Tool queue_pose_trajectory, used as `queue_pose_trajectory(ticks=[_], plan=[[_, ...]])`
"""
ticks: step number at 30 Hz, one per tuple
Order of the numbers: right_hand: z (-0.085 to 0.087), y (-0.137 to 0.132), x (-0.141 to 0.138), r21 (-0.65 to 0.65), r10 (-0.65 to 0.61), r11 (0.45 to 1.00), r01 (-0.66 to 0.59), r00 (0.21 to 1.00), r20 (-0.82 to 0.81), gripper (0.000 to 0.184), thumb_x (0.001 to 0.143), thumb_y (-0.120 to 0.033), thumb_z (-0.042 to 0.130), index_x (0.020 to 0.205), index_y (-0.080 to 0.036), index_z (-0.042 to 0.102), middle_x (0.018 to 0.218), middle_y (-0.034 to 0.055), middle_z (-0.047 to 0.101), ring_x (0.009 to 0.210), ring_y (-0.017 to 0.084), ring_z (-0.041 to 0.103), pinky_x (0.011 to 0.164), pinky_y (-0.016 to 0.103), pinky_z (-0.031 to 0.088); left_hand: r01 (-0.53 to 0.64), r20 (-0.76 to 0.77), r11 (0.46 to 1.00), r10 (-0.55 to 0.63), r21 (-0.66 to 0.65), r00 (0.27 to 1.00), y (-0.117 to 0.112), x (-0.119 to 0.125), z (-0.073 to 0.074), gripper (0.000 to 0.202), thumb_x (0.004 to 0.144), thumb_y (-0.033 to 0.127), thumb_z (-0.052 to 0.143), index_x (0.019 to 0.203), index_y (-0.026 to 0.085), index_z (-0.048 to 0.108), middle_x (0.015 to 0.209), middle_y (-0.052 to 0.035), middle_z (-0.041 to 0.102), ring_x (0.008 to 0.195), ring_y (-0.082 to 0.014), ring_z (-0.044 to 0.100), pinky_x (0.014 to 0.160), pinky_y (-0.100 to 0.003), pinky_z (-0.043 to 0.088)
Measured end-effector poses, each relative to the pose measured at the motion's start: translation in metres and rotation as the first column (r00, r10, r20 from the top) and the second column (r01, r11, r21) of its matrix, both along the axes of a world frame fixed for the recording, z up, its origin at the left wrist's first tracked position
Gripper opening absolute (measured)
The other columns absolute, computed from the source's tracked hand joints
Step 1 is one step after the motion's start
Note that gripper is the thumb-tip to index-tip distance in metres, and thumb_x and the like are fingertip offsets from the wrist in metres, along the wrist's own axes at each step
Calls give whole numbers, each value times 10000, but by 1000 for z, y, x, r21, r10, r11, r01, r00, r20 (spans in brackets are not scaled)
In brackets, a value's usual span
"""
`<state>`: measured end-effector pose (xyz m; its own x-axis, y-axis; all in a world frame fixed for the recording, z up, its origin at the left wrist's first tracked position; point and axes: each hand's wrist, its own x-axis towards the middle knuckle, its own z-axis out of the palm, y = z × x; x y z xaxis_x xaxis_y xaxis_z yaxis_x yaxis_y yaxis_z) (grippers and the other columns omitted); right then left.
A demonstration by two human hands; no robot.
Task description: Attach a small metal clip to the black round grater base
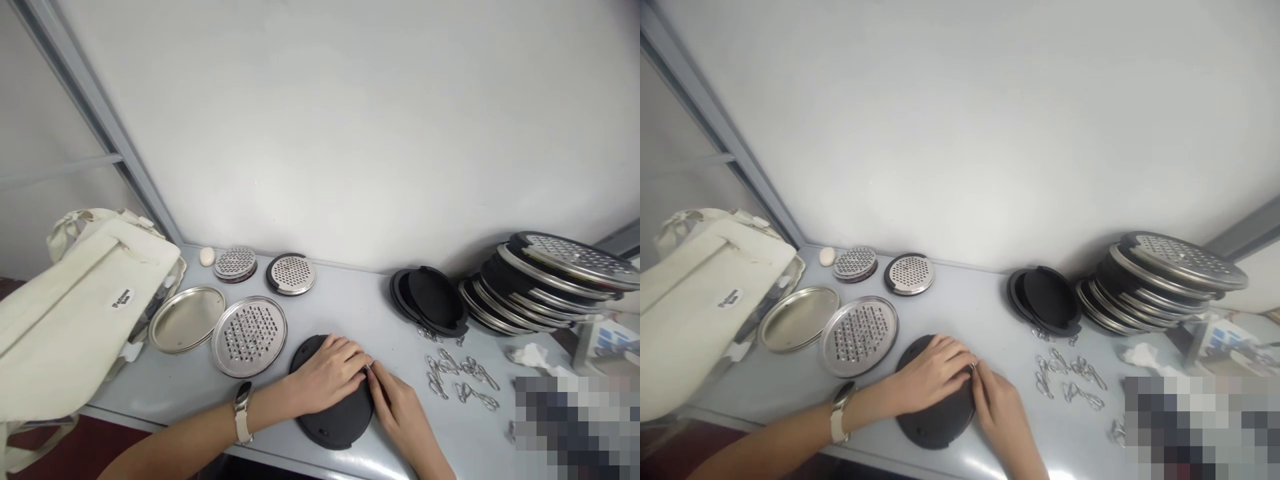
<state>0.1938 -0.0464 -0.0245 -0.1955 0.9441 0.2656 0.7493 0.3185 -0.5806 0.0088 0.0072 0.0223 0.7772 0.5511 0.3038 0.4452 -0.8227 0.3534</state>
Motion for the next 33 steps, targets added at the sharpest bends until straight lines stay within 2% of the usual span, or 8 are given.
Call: queue_pose_trajectory(ticks=[6,13,21,28,33], plan=[[1,1,-2,-32,-24,999,25,1000,20,309,1004,-335,277,908,-199,538,653,42,645,554,204,625,521,277,465,4,21,1000,-4,-2,1000,0,0,-1,230,972,210,437,1190,166,496,1087,-65,581,1022,-191,526,926,-335,364],[-1,1,-1,-33,-25,999,26,999,37,335,1009,-339,265,858,-205,533,629,32,624,537,195,604,524,279,453,11,51,1000,-10,-24,999,1,0,-3,171,975,218,448,1108,169,543,1072,-36,615,1020,-172,524,926,-320,350],[-3,2,0,-8,-28,1000,28,998,50,380,1006,-341,251,927,-172,581,656,71,664,553,210,629,533,287,472,38,76,998,-34,-57,997,1,-1,0,193,979,214,443,1141,168,537,1078,-42,632,1028,-171,537,920,-315,350],[0,1,-1,-64,-49,997,51,998,32,395,1006,-365,238,965,-167,578,680,77,676,574,218,643,548,295,481,45,75,997,-40,-67,996,1,-2,-1,249,987,197,406,1216,170,500,1053,-50,637,981,-168,562,918,-320,350],[1,2,-1,-58,-55,997,58,997,45,424,1006,-389,223,995,-161,580,682,85,682,585,228,652,541,295,478,19,62,998,-15,-58,998,1,0,-1,241,978,198,425,1209,175,492,1052,-45,628,987,-165,559,926,-317,358]])
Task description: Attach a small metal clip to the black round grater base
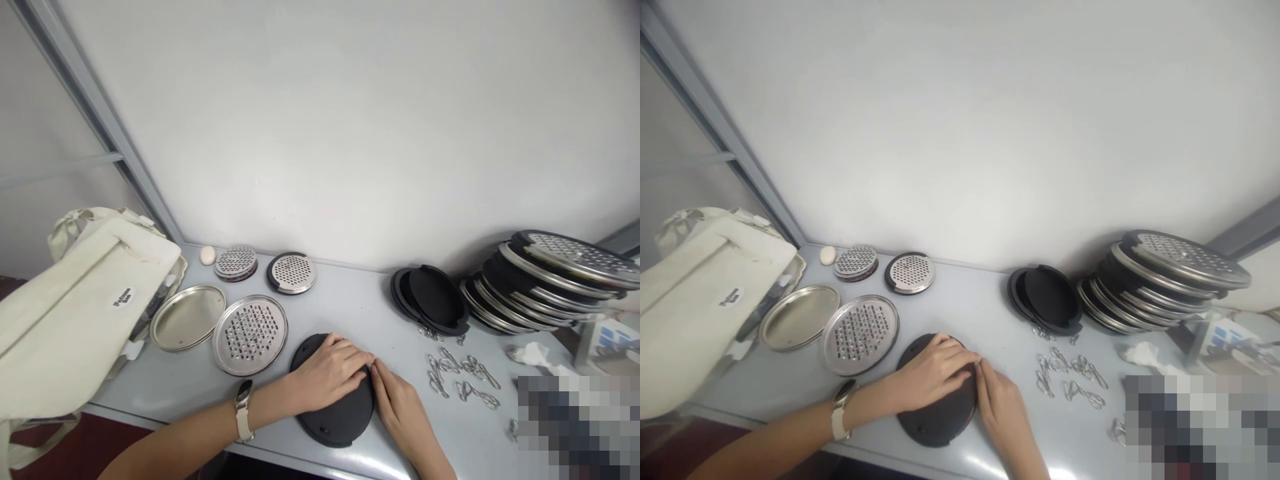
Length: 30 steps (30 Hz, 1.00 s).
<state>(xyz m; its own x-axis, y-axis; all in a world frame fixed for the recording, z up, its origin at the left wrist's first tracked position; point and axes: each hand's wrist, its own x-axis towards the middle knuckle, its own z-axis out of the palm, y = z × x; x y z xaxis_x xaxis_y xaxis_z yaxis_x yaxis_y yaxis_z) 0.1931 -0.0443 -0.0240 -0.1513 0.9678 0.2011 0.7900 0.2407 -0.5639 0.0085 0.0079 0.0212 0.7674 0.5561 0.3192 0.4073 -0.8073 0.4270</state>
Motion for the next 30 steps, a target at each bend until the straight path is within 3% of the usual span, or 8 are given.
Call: queue_pose_trajectory(ticks=[9,22,30], plan=[[3,3,-5,-40,-45,998,47,998,43,526,1006,-448,146,874,-196,589,630,73,671,588,232,672,549,285,475,-48,-45,999,48,7,998,-2,1,2,144,940,217,498,1073,162,500,1021,-46,594,990,-186,534,916,-327,384],[3,6,-7,-99,-47,993,58,992,118,471,1013,-364,178,973,-180,610,767,85,725,704,239,707,595,282,471,-40,-40,999,40,0,998,-2,0,0,173,956,220,470,1122,175,467,1001,-47,602,972,-188,550,905,-337,392],[6,6,-9,-33,-89,995,97,978,191,479,1010,-345,206,824,-209,626,729,63,736,639,220,702,542,265,424,-44,-52,999,43,-16,998,-2,1,2,158,959,221,462,1110,177,476,991,-45,609,973,-189,551,915,-341,381]])
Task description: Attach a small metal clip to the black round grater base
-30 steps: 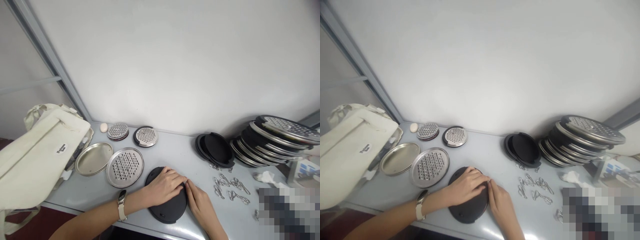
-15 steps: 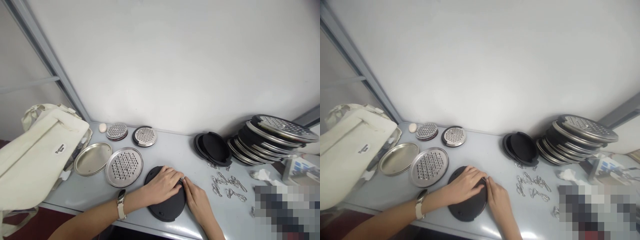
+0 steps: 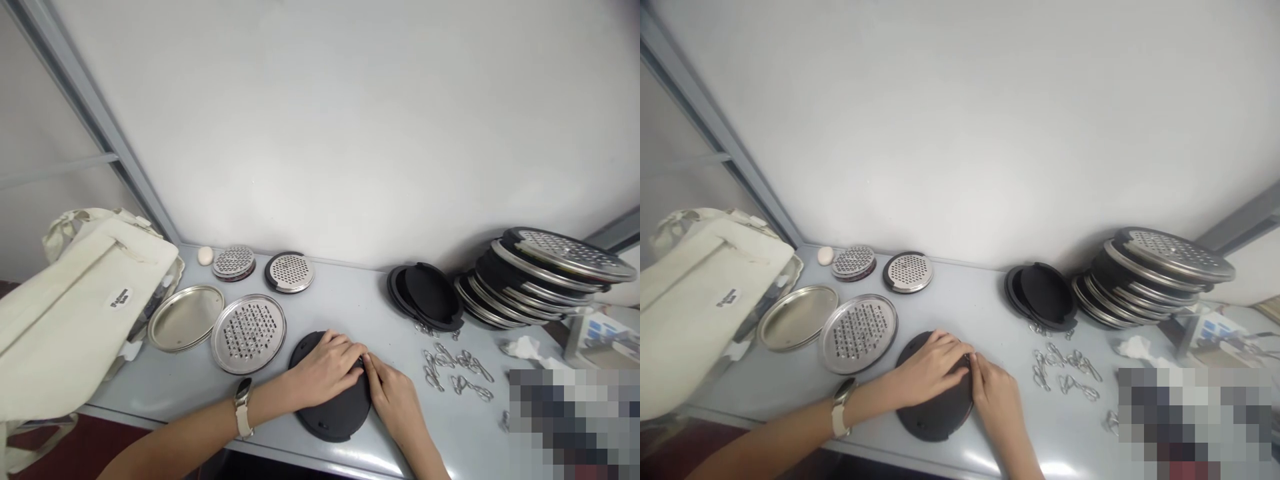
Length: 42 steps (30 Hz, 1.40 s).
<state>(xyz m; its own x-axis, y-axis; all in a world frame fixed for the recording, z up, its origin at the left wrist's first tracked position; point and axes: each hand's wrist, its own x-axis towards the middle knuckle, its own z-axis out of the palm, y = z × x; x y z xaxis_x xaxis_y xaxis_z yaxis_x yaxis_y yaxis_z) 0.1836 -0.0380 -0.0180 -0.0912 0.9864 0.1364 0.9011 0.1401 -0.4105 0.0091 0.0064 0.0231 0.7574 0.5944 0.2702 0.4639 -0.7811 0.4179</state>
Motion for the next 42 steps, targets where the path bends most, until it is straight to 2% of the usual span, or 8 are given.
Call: queue_pose_trajectory(ticks=[7,16,26,34,42], plan=[[-2,-1,-1,28,4,1000,-4,1000,12,425,1003,-325,233,878,-201,620,678,61,710,598,228,685,518,275,412,16,2,1000,-16,-13,1000,0,0,1,183,962,209,449,1141,175,467,1026,-56,606,992,-197,546,917,-349,376],[-1,-6,-2,29,-32,999,38,985,-172,264,992,-349,271,824,-237,442,572,-3,591,475,186,580,471,253,400,12,1,1000,-12,-14,1000,1,1,-1,251,949,203,488,1196,170,455,1050,-55,603,1017,-200,527,930,-348,375],[-3,-9,5,77,70,995,-58,986,-151,281,973,-294,296,930,-190,553,635,36,639,548,197,623,518,269,447,41,-9,999,-41,-13,999,1,0,3,232,955,163,445,1186,159,461,1043,-62,601,1001,-190,532,927,-328,374],[-3,-8,4,108,77,992,-65,991,-114,280,970,-280,298,908,-191,556,613,36,633,537,196,623,496,260,440,58,-14,998,-59,-22,998,1,0,1,243,962,158,418,1203,165,445,1061,-64,601,1019,-192,531,926,-334,378],[-2,-7,5,110,81,991,-71,993,-88,282,973,-293,294,893,-190,544,621,43,638,539,194,624,479,252,431,2,26,999,-1,-45,1000,1,2,1,240,940,186,473,1180,183,461,1068,-60,599,1034,-198,533,941,-344,384]])
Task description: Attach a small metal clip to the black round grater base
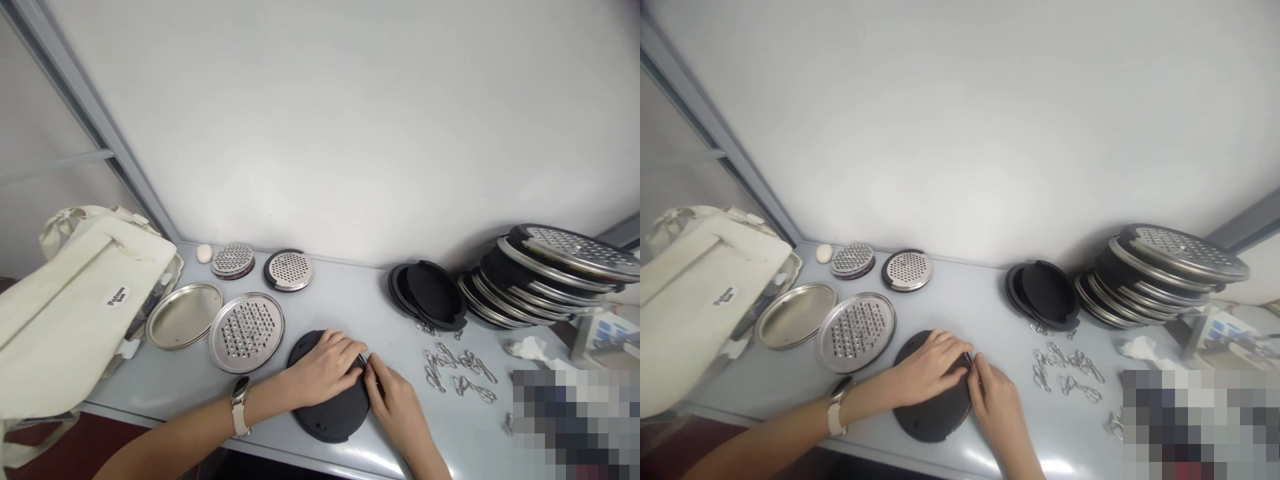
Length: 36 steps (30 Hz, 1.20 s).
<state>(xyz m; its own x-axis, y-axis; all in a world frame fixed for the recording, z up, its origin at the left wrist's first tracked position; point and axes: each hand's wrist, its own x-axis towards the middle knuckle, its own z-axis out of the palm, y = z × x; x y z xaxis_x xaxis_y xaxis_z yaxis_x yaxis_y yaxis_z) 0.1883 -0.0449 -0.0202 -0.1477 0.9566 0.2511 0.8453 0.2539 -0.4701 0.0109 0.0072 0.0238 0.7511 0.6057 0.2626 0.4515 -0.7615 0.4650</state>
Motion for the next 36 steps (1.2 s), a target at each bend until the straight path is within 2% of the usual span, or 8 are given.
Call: queue_pose_trajectory(ticks=[7,12,17,30,36], plan=[[-1,0,1,-12,4,1000,-4,1000,0,305,975,-309,291,882,-191,557,618,44,640,536,194,623,490,258,443,5,-16,1000,-5,16,1000,1,-2,1,252,952,244,490,1194,182,458,1100,-64,598,1056,-209,527,946,-361,373],[-3,1,2,-9,9,1000,-9,1000,-23,333,978,-326,286,919,-181,580,628,56,661,550,204,642,506,266,456,1,-15,1000,0,9,1000,0,-2,1,218,962,222,460,1176,184,466,1034,-53,616,1014,-197,547,923,-353,383],[-4,1,3,-14,7,1000,-7,1000,-13,345,979,-335,281,930,-175,582,645,65,662,562,208,646,503,266,459,-18,6,1000,18,6,1000,-1,-1,0,208,955,228,467,1159,183,480,1044,-63,613,1029,-212,536,932,-363,377],[-8,1,4,-34,9,999,-9,1000,-19,327,977,-314,286,974,-161,575,663,59,667,578,214,652,524,278,462,5,-14,1000,-5,6,1000,0,-2,-1,231,947,182,473,1179,179,466,1026,-43,610,989,-179,538,929,-326,349],[-5,1,3,-54,14,998,-15,1000,-20,303,975,-306,291,936,-178,562,647,47,652,566,209,639,513,272,446,24,-29,1000,-24,16,999,0,-2,0,231,957,173,445,1188,168,458,1036,-53,603,999,-188,531,925,-335,350]])
